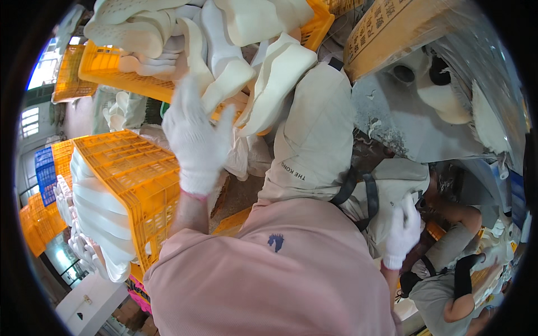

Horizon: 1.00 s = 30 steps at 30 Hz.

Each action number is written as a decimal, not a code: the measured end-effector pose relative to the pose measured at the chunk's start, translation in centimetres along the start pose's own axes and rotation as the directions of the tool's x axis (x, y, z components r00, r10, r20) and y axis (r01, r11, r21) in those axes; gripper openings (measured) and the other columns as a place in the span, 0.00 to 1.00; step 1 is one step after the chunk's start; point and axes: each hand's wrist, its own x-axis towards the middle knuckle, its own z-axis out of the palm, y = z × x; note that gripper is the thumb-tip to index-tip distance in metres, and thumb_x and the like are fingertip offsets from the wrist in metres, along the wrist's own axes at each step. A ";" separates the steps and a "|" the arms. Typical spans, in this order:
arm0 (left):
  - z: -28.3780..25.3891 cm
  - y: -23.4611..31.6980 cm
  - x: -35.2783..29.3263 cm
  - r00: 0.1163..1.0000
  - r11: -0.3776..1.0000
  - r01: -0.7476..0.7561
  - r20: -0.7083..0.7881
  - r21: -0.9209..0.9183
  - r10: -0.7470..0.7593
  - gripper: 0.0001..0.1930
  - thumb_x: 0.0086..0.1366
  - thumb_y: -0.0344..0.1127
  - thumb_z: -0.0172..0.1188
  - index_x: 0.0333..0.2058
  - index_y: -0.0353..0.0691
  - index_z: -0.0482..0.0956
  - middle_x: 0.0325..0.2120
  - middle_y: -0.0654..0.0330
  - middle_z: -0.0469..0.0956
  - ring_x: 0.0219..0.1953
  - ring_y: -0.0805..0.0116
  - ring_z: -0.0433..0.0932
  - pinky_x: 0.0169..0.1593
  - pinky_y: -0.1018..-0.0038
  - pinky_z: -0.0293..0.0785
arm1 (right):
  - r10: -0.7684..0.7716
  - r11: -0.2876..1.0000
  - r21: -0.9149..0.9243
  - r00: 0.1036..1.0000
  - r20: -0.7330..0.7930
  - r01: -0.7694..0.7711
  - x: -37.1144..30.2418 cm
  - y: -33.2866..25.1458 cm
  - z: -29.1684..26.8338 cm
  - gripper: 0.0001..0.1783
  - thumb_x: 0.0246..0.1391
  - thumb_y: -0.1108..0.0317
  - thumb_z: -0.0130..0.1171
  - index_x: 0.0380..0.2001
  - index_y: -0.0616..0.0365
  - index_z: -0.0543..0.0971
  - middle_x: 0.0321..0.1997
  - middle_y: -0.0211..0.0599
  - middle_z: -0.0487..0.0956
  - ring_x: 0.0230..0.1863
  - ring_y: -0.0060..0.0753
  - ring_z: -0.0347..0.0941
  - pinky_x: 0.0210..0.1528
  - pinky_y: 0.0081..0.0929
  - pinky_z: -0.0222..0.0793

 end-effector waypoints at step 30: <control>16.3 41.7 -5.0 0.332 -0.466 0.885 0.736 -0.025 0.590 0.22 0.79 0.38 0.61 0.66 0.38 0.75 0.56 0.56 0.83 0.57 0.60 0.83 0.62 0.62 0.81 | 0.173 0.873 0.481 0.869 -0.463 0.082 6.9 -5.1 -4.3 0.36 0.67 0.64 0.63 0.73 0.69 0.68 0.66 0.50 0.80 0.68 0.43 0.76 0.69 0.37 0.71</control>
